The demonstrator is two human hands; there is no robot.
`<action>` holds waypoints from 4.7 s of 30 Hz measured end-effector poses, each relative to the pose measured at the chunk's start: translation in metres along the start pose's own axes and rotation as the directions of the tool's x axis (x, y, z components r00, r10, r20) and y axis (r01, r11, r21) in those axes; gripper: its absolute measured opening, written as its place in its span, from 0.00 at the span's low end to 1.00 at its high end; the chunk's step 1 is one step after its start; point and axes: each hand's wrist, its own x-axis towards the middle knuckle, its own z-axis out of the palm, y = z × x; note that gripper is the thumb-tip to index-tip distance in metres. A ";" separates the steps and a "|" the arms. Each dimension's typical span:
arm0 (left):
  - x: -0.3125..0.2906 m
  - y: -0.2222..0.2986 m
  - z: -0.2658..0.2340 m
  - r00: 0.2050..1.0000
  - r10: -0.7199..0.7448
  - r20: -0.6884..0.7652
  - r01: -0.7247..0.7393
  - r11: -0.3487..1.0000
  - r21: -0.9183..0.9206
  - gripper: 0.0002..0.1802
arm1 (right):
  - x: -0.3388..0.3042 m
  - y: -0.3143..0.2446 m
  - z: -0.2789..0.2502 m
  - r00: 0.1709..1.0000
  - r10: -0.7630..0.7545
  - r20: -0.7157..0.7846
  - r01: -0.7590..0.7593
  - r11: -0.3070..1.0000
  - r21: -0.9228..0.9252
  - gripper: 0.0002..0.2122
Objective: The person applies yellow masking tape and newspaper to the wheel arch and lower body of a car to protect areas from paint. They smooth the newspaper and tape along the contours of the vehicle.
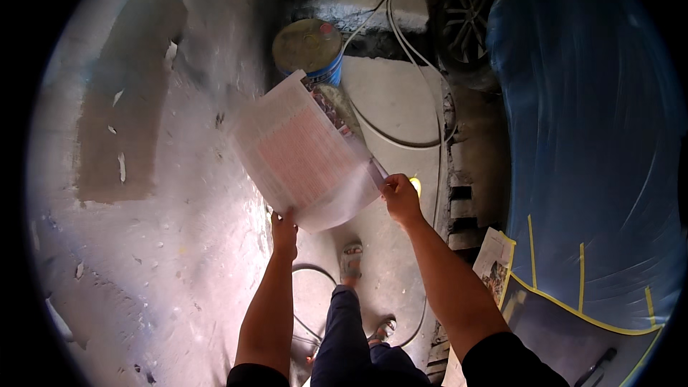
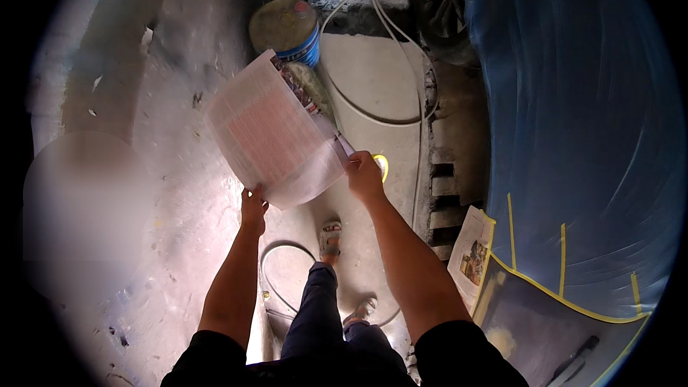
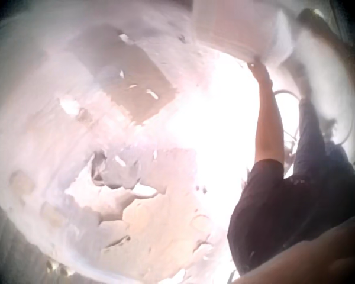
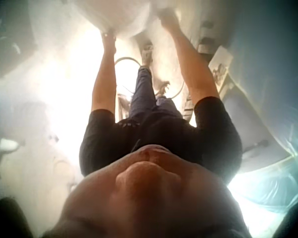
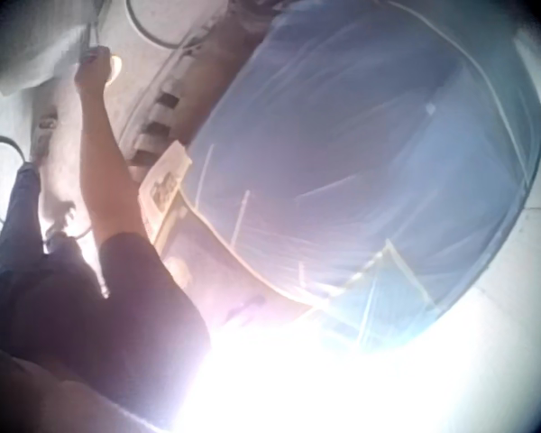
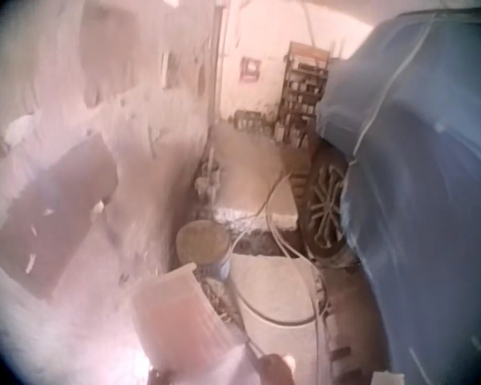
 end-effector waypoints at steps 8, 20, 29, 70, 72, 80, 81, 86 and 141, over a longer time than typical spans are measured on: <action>-0.031 0.027 -0.008 0.890 0.369 -0.267 -0.190 0.834 0.518 0.44 | -0.064 -0.095 -0.015 0.847 -0.524 0.090 0.532 0.833 -0.152 0.05; -0.349 0.223 0.053 0.066 0.247 0.967 -0.995 -0.058 0.083 0.13 | -0.285 -0.212 -0.203 0.646 -0.664 0.376 0.707 0.706 0.032 0.10; -0.437 0.199 0.114 0.218 0.461 0.860 -0.721 0.670 -0.176 0.10 | -0.475 -0.026 -0.344 0.918 -0.288 0.274 0.053 0.772 0.634 0.38; -0.342 0.104 -0.064 0.697 0.247 0.673 -0.698 0.450 0.558 0.10 | -0.163 -0.306 -0.132 0.889 -0.342 -0.304 0.451 0.546 0.706 0.05; -0.340 0.105 -0.067 0.759 0.209 0.616 -0.618 0.527 0.583 0.12 | -0.134 -0.326 -0.111 0.918 -0.236 -0.318 0.379 0.287 0.880 0.06; -0.333 0.090 -0.091 0.876 0.416 0.245 -0.476 0.661 0.580 0.13 | -0.023 -0.177 0.016 0.980 0.184 -0.081 0.070 0.068 0.995 0.10; -0.329 0.083 -0.099 0.889 0.419 0.184 -0.443 0.688 0.575 0.11 | -0.015 -0.140 0.039 0.962 0.253 -0.104 0.083 0.092 0.992 0.09; -0.328 0.083 -0.118 0.877 0.466 0.122 -0.432 0.649 0.627 0.09 | -0.041 -0.013 0.109 0.835 0.485 0.260 -0.298 0.002 0.955 0.05; -0.520 0.109 0.263 0.221 0.352 0.910 -0.639 0.757 -0.138 0.39 | -0.635 -0.150 -0.429 0.317 -0.095 -0.944 0.913 0.301 0.276 0.16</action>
